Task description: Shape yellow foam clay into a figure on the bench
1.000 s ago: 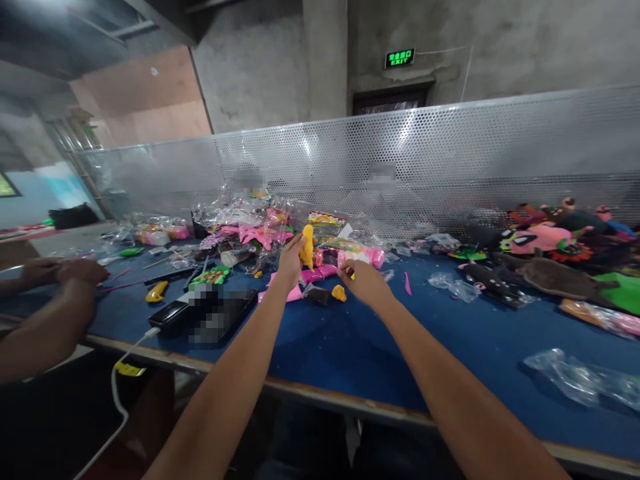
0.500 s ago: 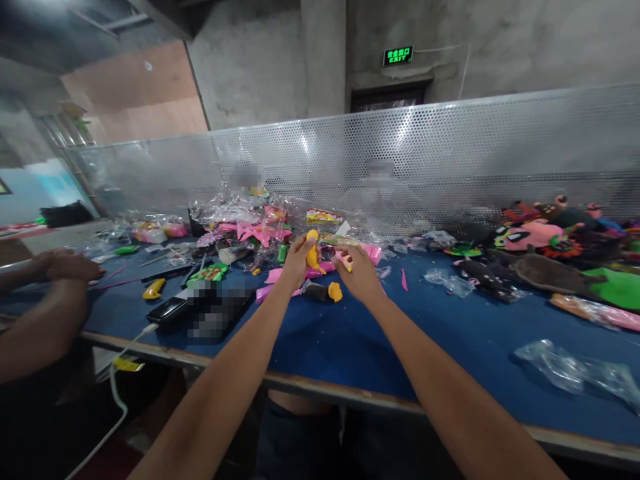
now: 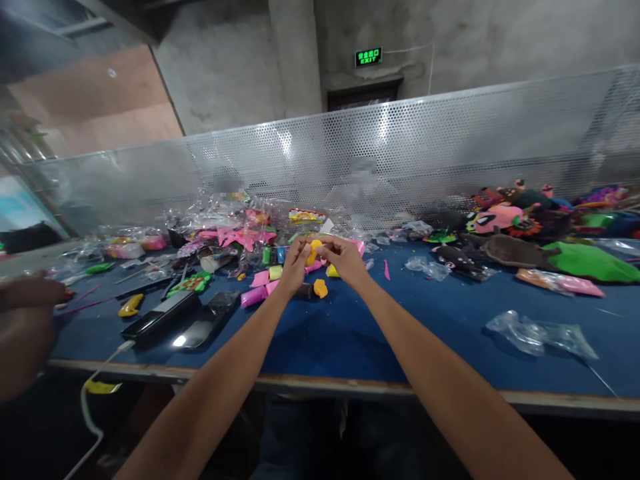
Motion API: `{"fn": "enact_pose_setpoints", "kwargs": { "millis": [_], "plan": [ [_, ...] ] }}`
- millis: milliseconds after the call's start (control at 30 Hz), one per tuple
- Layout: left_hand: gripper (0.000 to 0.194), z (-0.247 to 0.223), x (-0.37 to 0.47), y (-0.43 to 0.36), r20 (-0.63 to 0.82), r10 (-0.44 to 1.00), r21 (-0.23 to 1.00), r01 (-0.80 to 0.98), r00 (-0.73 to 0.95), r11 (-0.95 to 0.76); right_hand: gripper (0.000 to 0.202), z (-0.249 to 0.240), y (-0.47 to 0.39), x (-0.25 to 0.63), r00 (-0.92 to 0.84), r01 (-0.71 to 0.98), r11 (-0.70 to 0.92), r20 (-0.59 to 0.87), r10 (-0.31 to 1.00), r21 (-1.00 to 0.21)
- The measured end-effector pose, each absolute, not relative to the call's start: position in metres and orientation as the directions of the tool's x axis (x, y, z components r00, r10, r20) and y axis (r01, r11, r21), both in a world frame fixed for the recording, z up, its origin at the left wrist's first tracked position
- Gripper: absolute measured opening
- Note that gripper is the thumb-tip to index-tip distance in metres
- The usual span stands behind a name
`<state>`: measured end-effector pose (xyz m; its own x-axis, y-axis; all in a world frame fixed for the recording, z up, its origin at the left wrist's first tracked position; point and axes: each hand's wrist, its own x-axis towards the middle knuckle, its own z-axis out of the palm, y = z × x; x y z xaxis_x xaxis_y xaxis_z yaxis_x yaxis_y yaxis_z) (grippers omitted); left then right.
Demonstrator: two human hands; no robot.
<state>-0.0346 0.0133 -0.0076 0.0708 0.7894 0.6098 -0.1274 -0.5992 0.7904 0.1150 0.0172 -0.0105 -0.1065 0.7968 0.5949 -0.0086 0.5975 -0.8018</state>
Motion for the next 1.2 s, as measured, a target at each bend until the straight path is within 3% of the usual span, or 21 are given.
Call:
{"fn": "enact_pose_setpoints", "kwargs": {
  "millis": [200, 300, 433, 667, 833, 967, 1033, 1200],
  "plan": [
    [0.036, -0.011, -0.038, 0.018, 0.672, 0.718, 0.738, -0.085, 0.181, -0.669, 0.045, -0.013, 0.014, 0.112, -0.028, 0.205, 0.696, 0.707, 0.707, -0.688],
    [0.040, -0.014, -0.040, 0.023, 0.684, 0.696, 0.700, 0.073, 0.218, -0.711, 0.041, -0.013, 0.011, 0.115, -0.079, 0.337, 0.717, 0.740, 0.668, -0.610],
    [0.032, -0.019, -0.044, 0.027, 0.684, 0.668, 0.621, 0.247, 0.293, -0.744, 0.037, -0.011, 0.009, 0.120, -0.119, 0.384, 0.762, 0.791, 0.601, -0.521],
    [0.031, -0.019, -0.048, 0.024, 0.711, 0.610, 0.527, 0.310, 0.350, -0.792, 0.033, -0.010, 0.003, 0.119, -0.118, 0.461, 0.755, 0.811, 0.573, -0.466],
    [0.028, -0.018, -0.042, 0.024, 0.706, 0.644, 0.569, 0.306, 0.294, -0.763, 0.028, -0.010, -0.002, 0.119, -0.106, 0.619, 0.698, 0.843, 0.527, -0.358],
    [0.024, -0.021, -0.040, 0.025, 0.694, 0.677, 0.616, 0.286, 0.244, -0.734, 0.029, -0.008, -0.006, 0.120, -0.164, 0.616, 0.730, 0.858, 0.487, -0.297],
    [0.021, -0.021, -0.041, 0.025, 0.687, 0.687, 0.637, 0.259, 0.237, -0.726, 0.034, -0.008, -0.005, 0.121, -0.147, 0.552, 0.752, 0.846, 0.512, -0.360],
    [0.017, -0.021, -0.043, 0.025, 0.664, 0.685, 0.565, 0.399, 0.299, -0.722, 0.046, -0.011, 0.006, 0.121, -0.079, 0.269, 0.639, 0.645, 0.760, -0.720]
  ]
}}
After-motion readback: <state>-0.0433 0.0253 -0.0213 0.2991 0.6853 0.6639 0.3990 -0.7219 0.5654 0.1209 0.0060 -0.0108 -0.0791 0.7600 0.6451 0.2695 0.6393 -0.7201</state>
